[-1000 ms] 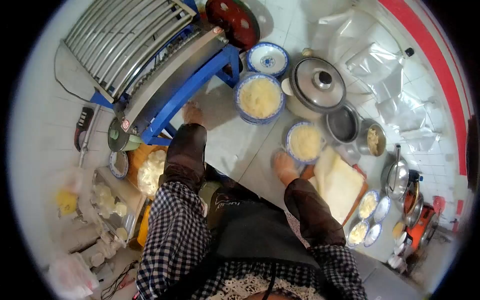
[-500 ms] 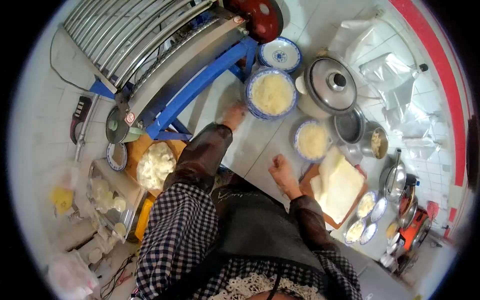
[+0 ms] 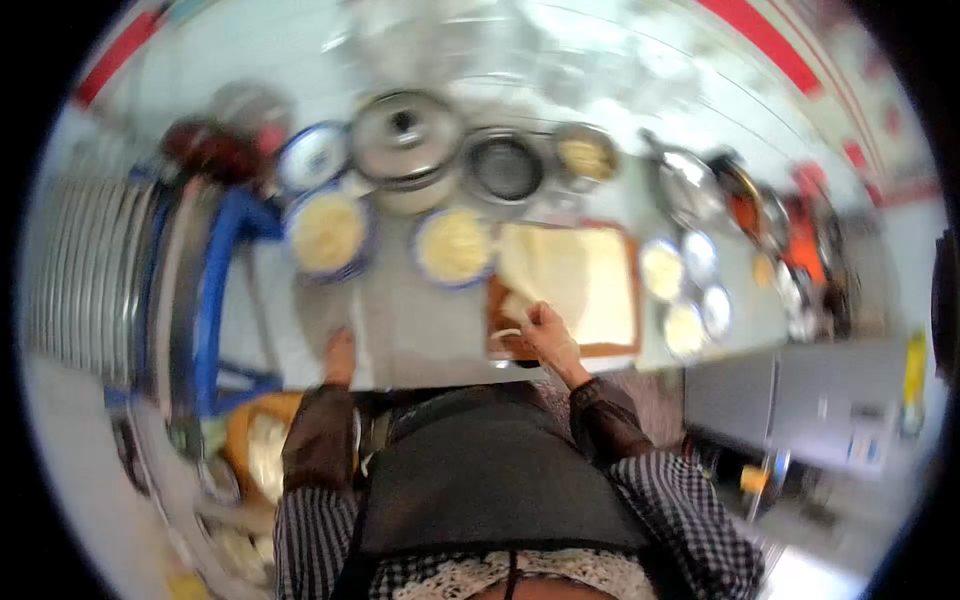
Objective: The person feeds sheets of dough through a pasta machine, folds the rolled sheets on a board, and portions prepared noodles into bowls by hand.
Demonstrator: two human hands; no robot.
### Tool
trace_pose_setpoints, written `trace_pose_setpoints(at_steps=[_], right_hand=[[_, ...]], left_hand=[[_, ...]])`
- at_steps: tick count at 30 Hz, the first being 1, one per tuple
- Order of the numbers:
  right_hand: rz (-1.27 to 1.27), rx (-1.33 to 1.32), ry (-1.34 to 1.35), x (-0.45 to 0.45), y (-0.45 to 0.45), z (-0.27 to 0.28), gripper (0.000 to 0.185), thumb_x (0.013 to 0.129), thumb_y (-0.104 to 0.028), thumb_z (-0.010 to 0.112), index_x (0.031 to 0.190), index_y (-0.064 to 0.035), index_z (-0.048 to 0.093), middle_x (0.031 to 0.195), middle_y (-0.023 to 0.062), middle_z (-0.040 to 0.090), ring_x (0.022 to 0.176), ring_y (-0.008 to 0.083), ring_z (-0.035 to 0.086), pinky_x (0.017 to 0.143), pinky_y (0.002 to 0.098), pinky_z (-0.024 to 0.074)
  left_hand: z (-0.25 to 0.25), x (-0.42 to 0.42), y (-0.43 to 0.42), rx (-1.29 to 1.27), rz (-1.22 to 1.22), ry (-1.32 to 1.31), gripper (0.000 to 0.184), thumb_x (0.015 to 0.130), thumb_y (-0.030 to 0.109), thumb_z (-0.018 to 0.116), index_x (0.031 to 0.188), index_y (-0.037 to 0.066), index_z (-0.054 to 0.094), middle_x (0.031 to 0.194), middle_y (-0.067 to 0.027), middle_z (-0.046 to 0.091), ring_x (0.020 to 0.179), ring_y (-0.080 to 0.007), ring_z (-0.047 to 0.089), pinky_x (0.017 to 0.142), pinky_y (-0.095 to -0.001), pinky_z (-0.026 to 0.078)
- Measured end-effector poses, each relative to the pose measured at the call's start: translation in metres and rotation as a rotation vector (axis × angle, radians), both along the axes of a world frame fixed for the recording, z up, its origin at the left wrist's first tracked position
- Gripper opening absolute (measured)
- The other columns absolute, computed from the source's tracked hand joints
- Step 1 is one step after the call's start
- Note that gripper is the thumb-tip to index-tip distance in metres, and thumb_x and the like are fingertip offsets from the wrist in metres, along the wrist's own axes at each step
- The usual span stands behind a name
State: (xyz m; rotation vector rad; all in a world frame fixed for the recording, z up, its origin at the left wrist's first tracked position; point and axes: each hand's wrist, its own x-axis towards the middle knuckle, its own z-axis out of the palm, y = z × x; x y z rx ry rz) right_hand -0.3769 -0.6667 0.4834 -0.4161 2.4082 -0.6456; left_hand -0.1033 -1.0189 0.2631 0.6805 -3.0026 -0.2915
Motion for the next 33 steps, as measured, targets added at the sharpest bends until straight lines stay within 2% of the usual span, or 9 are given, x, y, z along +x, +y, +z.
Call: trace_pose_setpoints(at_steps=[4, 7, 10, 11, 15, 21, 23, 29, 33], right_hand=[[-0.595, -0.597, 0.128, -0.055, 0.122, 0.001, 0.015, 0.086, -0.009, 0.055, 0.098, -0.0022, 0.05, 0.079, 0.0071, 0.055, 0.072, 0.0163, 0.055, 0.067, 0.0308, 0.048], [-0.838, -0.871, 0.476, -0.089, 0.21, 0.019, 0.015, 0.086, -0.006, 0.054, 0.099, 0.0001, 0.05, 0.081, 0.0068, 0.056, 0.07, 0.0138, 0.054, 0.063, 0.0284, 0.0471], [-1.025, -0.588, 0.342, -0.125, 0.296, -0.012, 0.023, 0.085, -0.008, 0.055, 0.105, 0.0031, 0.051, 0.087, 0.0118, 0.059, 0.08, 0.0189, 0.057, 0.073, 0.032, 0.0475], [-0.73, 0.028, 0.471, -0.145, 0.349, -0.094, 0.034, 0.085, -0.01, 0.053, 0.115, 0.005, 0.05, 0.098, 0.0163, 0.061, 0.093, 0.0265, 0.058, 0.083, 0.0373, 0.0455], [-0.907, -0.239, 0.51, -0.109, 0.364, -0.033, 0.036, 0.086, -0.009, 0.05, 0.118, 0.006, 0.052, 0.107, 0.02, 0.06, 0.101, 0.0298, 0.057, 0.088, 0.0387, 0.0432], [-0.989, -0.364, 0.448, -0.055, 0.396, -0.037, 0.03, 0.088, -0.013, 0.054, 0.114, 0.001, 0.056, 0.102, 0.015, 0.054, 0.091, 0.0235, 0.056, 0.076, 0.0357, 0.0464], [-0.948, -0.332, 0.397, -0.042, 0.396, -0.042, 0.028, 0.089, -0.015, 0.056, 0.113, -0.001, 0.057, 0.1, 0.0129, 0.052, 0.087, 0.0213, 0.056, 0.071, 0.035, 0.0475], [-0.736, -0.427, -0.026, -0.048, 0.331, -0.047, 0.032, 0.092, -0.025, 0.052, 0.114, -0.0039, 0.057, 0.097, 0.0163, 0.063, 0.088, 0.0219, 0.063, 0.074, 0.036, 0.05], [-0.484, -0.365, 0.2, -0.088, 0.268, -0.119, 0.036, 0.085, -0.028, 0.059, 0.106, 0.0001, 0.06, 0.097, 0.021, 0.064, 0.086, 0.0373, 0.063, 0.078, 0.0402, 0.0494]], left_hand=[[0.035, -0.028, 0.02, 0.279, 0.382, -0.025, 0.018, 0.076, 0.018, 0.061, 0.083, 0.001, 0.062, 0.082, -0.0195, 0.063, 0.081, -0.0373, 0.061, 0.076, -0.0441, 0.047], [0.093, -0.09, 0.08, 0.555, 0.326, 0.197, 0.016, 0.074, 0.008, 0.063, 0.087, -0.001, 0.063, 0.076, -0.011, 0.064, 0.07, -0.0209, 0.062, 0.066, -0.0326, 0.05], [0.133, -0.183, 0.162, 0.937, 0.176, 0.118, 0.018, 0.078, 0.011, 0.064, 0.09, -0.002, 0.063, 0.081, -0.0066, 0.063, 0.072, -0.0144, 0.06, 0.066, -0.0286, 0.05], [0.172, -0.217, 0.206, 1.062, 0.094, 0.096, 0.018, 0.08, 0.011, 0.064, 0.091, -0.003, 0.062, 0.082, -0.006, 0.064, 0.074, -0.0133, 0.06, 0.067, -0.0274, 0.05], [0.225, -0.321, 0.358, 1.34, -0.144, -0.005, 0.02, 0.078, 0.012, 0.069, 0.093, 0.0, 0.064, 0.079, -0.0039, 0.064, 0.071, -0.0115, 0.059, 0.067, -0.0263, 0.05], [0.191, -0.438, 0.545, 1.146, -0.632, -0.21, 0.034, 0.08, 0.028, 0.065, 0.102, 0.002, 0.063, 0.099, -0.0136, 0.065, 0.091, -0.0232, 0.062, 0.083, -0.0316, 0.048], [0.176, -0.445, 0.568, 0.618, -0.757, -0.096, 0.041, 0.081, 0.028, 0.062, 0.114, 0.003, 0.058, 0.116, -0.0174, 0.058, 0.105, -0.0264, 0.056, 0.091, -0.0331, 0.044], [0.151, -0.392, 0.495, 1.108, -0.387, -0.103, 0.045, 0.08, 0.019, 0.06, 0.122, 0.004, 0.054, 0.123, -0.019, 0.053, 0.111, -0.0294, 0.053, 0.092, -0.0373, 0.043], [0.12, -0.355, 0.446, 0.851, -0.252, -0.178, 0.038, 0.079, 0.012, 0.06, 0.115, 0.004, 0.057, 0.11, -0.0164, 0.058, 0.098, -0.0298, 0.059, 0.085, -0.0372, 0.047]])
